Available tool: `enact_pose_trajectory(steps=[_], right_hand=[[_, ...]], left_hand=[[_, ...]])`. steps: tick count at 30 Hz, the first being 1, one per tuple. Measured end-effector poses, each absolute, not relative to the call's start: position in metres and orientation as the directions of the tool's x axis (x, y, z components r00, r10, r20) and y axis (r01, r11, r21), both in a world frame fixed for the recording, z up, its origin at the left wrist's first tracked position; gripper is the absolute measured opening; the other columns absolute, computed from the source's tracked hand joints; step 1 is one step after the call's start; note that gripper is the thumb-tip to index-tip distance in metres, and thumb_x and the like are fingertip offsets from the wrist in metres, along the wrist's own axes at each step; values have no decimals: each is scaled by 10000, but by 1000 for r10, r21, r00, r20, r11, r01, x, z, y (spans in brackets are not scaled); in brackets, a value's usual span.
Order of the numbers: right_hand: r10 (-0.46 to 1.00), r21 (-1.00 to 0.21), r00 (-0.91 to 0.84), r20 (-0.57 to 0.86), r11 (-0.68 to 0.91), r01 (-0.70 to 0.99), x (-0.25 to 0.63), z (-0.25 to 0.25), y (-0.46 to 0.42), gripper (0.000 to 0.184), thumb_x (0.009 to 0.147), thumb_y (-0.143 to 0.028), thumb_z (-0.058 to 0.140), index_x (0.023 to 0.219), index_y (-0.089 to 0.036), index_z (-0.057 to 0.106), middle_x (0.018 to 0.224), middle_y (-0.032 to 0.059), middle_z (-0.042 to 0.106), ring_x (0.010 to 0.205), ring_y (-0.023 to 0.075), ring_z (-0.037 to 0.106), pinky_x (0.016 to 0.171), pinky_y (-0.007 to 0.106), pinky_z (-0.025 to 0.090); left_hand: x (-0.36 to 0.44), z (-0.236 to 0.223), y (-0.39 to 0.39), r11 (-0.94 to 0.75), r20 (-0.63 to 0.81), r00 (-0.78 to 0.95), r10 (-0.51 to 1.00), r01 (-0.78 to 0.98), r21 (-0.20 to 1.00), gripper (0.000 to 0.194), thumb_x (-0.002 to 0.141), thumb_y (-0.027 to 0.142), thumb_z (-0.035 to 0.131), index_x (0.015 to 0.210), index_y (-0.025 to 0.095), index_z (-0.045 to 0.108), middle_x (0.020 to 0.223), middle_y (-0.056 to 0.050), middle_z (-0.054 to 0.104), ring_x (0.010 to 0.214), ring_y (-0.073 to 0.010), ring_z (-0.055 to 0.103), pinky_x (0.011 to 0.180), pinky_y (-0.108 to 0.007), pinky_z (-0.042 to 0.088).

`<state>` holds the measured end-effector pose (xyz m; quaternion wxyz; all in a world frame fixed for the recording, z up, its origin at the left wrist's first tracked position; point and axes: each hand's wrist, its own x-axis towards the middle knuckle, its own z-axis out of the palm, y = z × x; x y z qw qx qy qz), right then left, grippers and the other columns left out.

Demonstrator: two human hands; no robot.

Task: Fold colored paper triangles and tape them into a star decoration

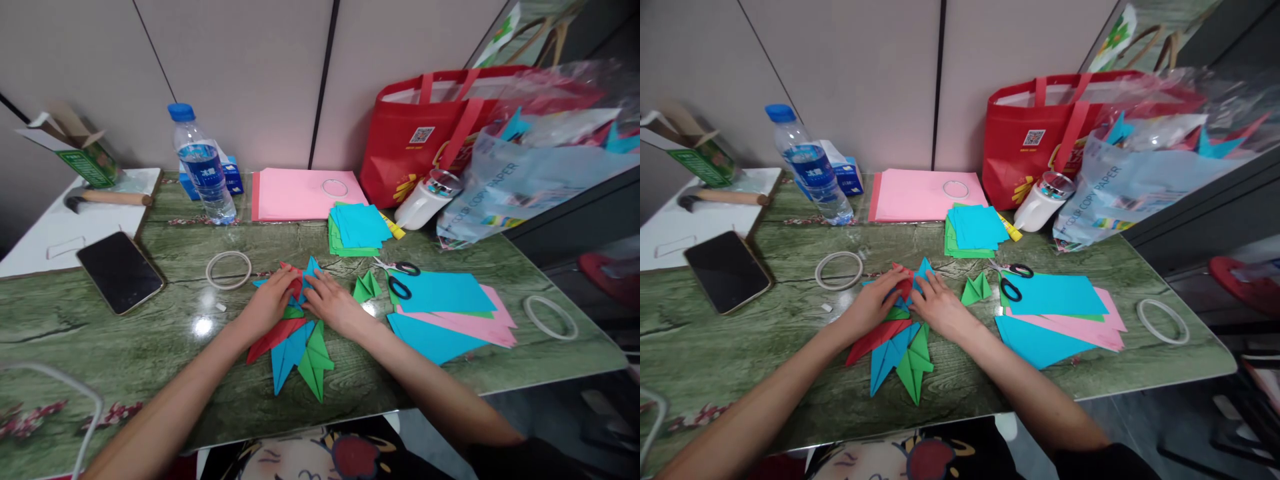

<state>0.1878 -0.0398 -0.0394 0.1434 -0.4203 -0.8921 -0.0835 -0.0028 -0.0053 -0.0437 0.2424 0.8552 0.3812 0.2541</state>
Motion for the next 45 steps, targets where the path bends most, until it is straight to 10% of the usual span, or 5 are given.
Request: enact_pose_trajectory(steps=[45], right_hand=[[792,-345,-473,386,599,723,208,-35,-25,178,881,-193,513,942,-163,678,1135,141,590,1104,242,527,897,428,492]], left_hand=[[0,-40,-7,-757,291,700,652,579,303,371,861,66,408,1218,120,495,1270,-139,527,1271,-257,409,1036,-465,408]])
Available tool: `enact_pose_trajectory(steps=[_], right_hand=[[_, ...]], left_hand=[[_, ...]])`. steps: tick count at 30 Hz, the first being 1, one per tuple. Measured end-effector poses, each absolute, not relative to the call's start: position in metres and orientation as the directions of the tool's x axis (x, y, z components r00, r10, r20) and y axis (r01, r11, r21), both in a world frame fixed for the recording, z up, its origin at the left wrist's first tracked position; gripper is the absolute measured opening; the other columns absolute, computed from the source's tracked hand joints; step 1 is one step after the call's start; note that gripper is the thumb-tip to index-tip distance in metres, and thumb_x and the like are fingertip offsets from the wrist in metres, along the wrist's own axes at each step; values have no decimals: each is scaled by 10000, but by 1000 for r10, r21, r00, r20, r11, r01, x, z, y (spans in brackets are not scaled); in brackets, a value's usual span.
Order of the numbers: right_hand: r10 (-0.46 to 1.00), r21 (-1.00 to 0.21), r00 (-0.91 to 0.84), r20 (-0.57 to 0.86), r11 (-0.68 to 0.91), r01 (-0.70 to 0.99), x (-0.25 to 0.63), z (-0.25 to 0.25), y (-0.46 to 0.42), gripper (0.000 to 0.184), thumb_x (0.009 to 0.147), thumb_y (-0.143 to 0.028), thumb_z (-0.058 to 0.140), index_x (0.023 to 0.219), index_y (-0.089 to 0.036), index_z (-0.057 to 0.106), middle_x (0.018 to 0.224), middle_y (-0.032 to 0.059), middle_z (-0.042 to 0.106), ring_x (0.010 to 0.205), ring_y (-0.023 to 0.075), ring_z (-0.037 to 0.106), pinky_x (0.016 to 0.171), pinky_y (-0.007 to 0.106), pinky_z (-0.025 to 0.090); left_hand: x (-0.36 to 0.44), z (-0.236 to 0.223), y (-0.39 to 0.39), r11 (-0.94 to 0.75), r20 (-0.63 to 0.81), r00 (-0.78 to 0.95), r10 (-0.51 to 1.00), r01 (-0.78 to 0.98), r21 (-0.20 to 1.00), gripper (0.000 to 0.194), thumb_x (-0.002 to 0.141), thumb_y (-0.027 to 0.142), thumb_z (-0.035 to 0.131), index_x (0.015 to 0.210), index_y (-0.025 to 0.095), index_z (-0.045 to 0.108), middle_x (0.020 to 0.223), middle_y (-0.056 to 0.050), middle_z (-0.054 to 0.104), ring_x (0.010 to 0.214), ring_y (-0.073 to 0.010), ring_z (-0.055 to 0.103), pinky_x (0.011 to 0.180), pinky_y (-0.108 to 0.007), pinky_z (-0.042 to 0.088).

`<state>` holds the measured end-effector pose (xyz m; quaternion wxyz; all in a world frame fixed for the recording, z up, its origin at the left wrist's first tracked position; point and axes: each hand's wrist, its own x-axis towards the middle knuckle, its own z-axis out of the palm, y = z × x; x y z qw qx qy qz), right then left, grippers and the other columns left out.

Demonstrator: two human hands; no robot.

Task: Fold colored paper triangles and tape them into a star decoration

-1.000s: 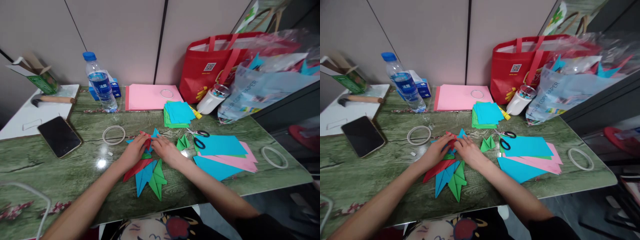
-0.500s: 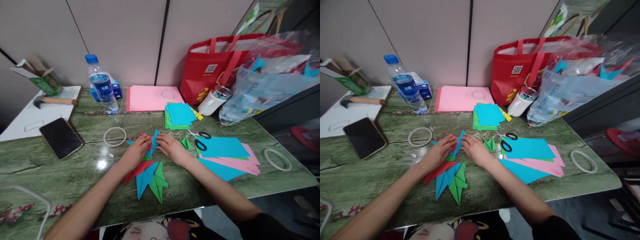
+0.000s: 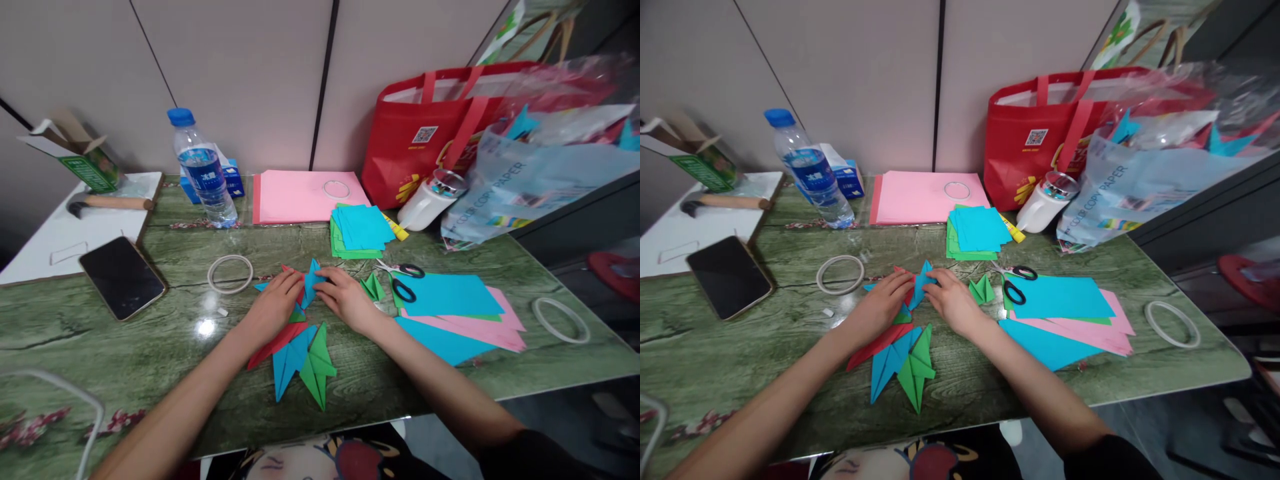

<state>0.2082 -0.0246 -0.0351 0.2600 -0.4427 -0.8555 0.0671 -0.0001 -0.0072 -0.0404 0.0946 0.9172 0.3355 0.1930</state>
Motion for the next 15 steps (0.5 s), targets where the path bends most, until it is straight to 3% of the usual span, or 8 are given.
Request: enact_pose_trajectory(steps=[8,15], right_hand=[[819,-377,-421,389,559,739,206,-35,-27,180,878,-183,501,944,-168,668,1143,137,581,1076,236,544,888,424,495],[803,-330,-454,385,580,745,207,-34,-27,193,876,-180,510,966,-178,680,1130,138,590,1070,248,535,881,453,497]], left_hand=[[0,-40,-6,-755,247,714,655,599,268,351,876,71,375,1197,131,503,1301,-120,511,1283,-257,391,1037,-475,391],[-1,-43,-6,-754,251,713,655,591,288,349,879,87,389,1207,137,497,1299,-125,507,1293,-258,375,1038,-485,383]])
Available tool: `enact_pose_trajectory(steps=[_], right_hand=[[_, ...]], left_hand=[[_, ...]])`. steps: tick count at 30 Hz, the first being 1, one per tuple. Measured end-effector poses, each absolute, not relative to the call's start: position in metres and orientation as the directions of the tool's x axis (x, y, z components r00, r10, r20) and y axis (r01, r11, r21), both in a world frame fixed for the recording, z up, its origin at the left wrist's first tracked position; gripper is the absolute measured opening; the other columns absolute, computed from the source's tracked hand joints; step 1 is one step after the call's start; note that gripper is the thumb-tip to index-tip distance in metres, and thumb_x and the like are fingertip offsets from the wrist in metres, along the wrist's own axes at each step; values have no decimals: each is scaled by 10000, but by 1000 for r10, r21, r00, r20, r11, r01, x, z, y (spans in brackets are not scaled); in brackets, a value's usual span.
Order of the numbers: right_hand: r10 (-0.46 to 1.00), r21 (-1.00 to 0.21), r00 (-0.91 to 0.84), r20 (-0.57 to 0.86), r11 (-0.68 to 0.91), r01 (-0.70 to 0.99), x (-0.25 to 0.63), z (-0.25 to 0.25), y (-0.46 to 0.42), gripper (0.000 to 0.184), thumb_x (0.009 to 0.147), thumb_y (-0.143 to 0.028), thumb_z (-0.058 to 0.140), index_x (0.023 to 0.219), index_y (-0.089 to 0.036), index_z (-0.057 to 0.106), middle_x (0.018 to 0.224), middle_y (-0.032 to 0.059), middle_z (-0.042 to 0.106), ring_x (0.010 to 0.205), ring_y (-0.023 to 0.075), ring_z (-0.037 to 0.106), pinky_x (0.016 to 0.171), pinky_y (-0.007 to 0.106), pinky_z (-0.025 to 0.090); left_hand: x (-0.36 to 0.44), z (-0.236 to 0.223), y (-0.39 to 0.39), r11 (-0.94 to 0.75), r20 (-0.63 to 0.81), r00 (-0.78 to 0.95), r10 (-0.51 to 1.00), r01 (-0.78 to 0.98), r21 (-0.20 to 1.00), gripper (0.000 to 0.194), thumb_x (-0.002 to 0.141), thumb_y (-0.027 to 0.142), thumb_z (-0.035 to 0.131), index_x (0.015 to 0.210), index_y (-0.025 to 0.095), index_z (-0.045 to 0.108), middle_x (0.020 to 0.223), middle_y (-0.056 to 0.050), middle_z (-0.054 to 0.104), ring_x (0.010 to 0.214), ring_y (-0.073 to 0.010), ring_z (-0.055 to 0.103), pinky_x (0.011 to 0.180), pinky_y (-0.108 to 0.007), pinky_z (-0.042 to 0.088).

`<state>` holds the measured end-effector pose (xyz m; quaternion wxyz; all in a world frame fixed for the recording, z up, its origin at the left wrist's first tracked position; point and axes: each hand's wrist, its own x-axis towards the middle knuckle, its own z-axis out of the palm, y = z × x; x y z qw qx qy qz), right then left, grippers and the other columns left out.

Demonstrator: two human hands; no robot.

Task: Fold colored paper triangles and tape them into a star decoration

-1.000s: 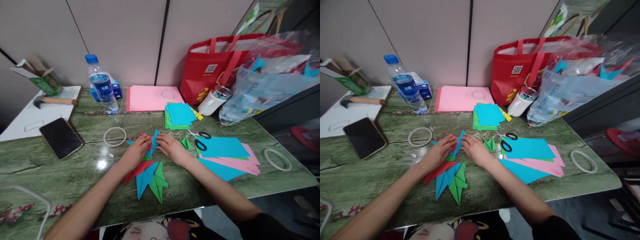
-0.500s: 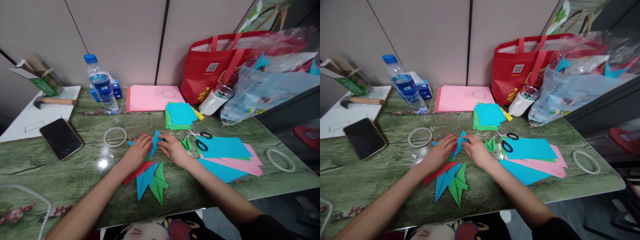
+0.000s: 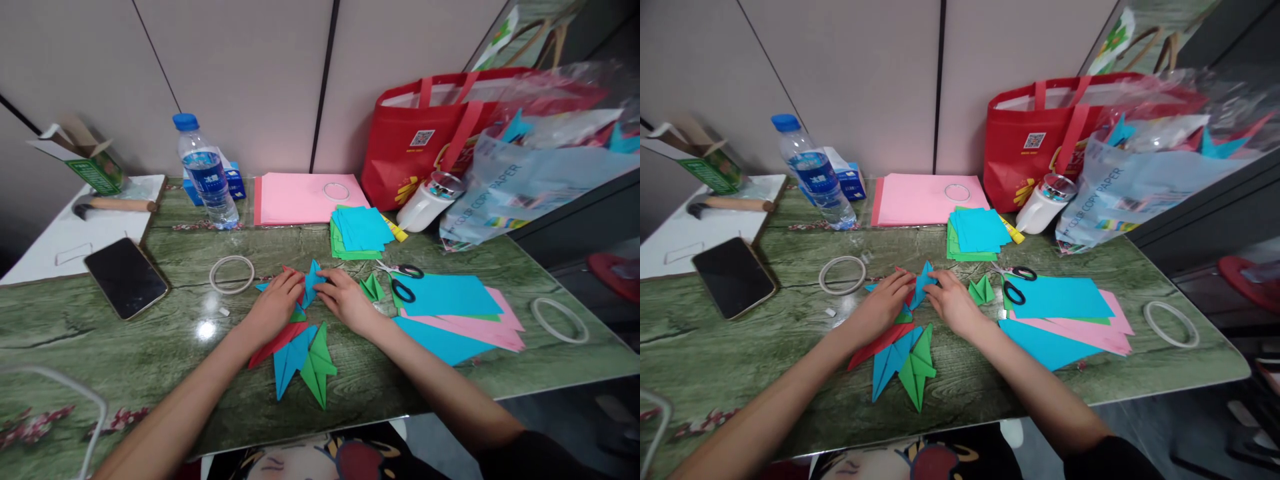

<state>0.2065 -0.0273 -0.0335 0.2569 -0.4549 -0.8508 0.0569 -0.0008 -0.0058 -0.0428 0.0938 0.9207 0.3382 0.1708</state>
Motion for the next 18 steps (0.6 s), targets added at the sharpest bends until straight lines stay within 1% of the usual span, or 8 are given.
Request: enact_pose_trajectory(steps=[3,7,10,15,18], right_hand=[[790,-311,-480,381,599,738,206,-33,-28,210,873,-166,511,1004,-185,674,1118,130,601,1086,249,522,898,465,488],[783,-288,-494,378,607,741,206,-31,-29,206,867,-147,515,987,-171,679,1129,137,596,1085,249,519,903,455,489],[786,-282,-501,361,604,745,206,-29,-30,205,861,-144,522,995,-169,675,1142,142,585,1100,253,515,901,456,490],[803,-306,-502,322,590,747,207,-27,-29,199,861,-156,525,1005,-164,663,1173,148,563,1106,247,525,897,437,493],[817,-342,-470,333,569,747,207,-29,-27,194,864,-153,511,990,-157,658,1184,156,557,1113,248,531,901,435,491]], left_hand=[[-1,-43,-6,-757,258,714,651,584,292,358,882,93,388,1220,153,490,1308,-113,501,1298,-251,368,1040,-480,384],[-1,-44,-6,-761,258,717,647,586,278,350,881,89,395,1215,129,492,1307,-126,499,1295,-265,367,1040,-483,383],[0,-43,-7,-754,269,705,656,594,281,332,885,87,394,1195,139,500,1294,-125,499,1276,-258,389,1031,-480,391],[1,-35,-10,-721,271,670,692,617,317,280,899,116,393,1151,151,511,1264,-133,493,1195,-234,462,971,-445,447],[1,-34,-11,-740,282,687,669,582,337,314,874,78,408,1160,165,505,1226,-115,521,1211,-235,454,999,-456,429]])
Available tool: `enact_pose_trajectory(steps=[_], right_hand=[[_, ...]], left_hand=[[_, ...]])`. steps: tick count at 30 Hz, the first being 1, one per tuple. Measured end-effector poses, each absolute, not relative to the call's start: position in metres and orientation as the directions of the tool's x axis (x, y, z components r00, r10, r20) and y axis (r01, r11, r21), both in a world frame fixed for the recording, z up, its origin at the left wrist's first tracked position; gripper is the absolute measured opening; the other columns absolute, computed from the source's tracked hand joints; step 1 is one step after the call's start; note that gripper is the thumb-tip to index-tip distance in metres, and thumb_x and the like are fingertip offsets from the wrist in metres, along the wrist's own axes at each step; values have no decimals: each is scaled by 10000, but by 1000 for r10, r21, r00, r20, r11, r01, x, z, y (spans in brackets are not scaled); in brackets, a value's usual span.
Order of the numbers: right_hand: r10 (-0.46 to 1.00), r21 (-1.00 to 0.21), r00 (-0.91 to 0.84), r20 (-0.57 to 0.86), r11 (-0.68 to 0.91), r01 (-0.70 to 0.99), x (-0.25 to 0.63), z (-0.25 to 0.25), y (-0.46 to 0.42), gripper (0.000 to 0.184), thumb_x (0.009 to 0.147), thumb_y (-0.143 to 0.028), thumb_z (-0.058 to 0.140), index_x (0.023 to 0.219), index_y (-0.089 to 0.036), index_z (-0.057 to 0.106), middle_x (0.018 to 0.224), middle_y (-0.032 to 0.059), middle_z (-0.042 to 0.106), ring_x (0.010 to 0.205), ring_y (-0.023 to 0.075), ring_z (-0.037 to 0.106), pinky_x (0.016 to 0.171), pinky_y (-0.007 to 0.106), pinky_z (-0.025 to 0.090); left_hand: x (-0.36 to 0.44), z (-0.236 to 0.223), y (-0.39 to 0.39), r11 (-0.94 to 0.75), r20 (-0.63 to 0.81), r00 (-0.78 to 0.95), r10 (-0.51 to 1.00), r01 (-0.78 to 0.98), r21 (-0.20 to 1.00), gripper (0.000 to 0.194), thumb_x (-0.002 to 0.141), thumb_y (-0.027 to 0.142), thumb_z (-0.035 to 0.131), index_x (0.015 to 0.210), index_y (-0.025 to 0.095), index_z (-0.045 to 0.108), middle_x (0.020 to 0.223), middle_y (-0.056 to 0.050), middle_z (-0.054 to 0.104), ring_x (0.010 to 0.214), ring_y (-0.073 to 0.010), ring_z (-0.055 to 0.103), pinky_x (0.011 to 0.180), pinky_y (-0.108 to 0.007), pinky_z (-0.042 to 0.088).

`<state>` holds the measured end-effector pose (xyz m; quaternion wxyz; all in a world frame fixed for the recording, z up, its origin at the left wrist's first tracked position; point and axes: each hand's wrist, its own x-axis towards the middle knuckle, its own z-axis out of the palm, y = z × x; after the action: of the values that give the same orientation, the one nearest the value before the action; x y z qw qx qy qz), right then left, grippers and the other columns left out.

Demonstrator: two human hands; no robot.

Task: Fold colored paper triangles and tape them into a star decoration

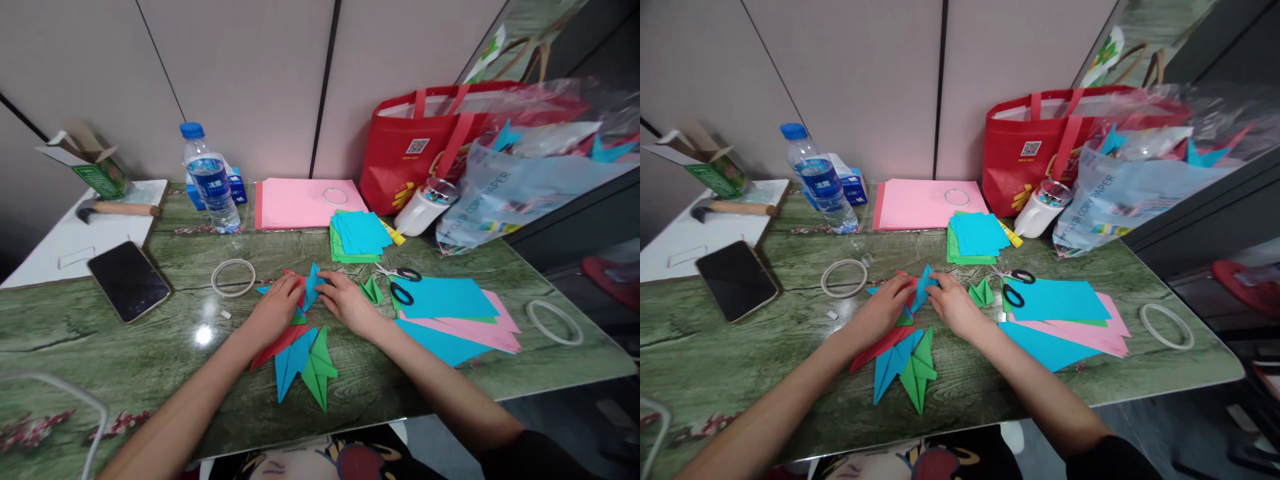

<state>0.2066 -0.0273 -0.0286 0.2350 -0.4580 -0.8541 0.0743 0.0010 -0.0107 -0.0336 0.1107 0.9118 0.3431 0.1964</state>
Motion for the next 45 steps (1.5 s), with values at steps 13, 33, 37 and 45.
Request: enact_pose_trajectory(steps=[13,33,37,45], right_hand=[[918,-574,-190,348,369,731,206,-29,-17,177,827,-183,548,982,-180,632,1092,110,592,934,215,616,807,371,539],[908,-658,-138,396,385,646,205,-5,-27,179,846,-173,509,983,-181,623,1087,113,598,934,206,610,780,360,529],[887,-657,-154,435,429,619,200,-4,-25,181,849,-171,506,985,-187,624,1065,103,612,932,202,604,782,362,522],[867,-729,-166,470,487,481,188,9,-34,372,888,-173,471,1254,-234,500,1219,111,509,841,143,601,709,307,550]], left_hand=[[-1,-44,-8,-718,300,654,695,608,338,231,891,97,410,1102,125,499,1258,-138,495,1220,-237,463,1024,-449,430],[-74,15,11,-226,-3,228,974,968,113,196,743,306,645,851,143,632,872,-129,648,859,-309,553,760,-390,419],[-91,17,16,-218,-194,242,951,967,133,69,721,247,628,716,179,632,749,-103,648,846,-312,558,711,-352,395],[-58,31,0,-313,170,285,943,594,741,175,850,350,470,831,185,527,761,-26,624,706,-176,573,659,-271,414]])
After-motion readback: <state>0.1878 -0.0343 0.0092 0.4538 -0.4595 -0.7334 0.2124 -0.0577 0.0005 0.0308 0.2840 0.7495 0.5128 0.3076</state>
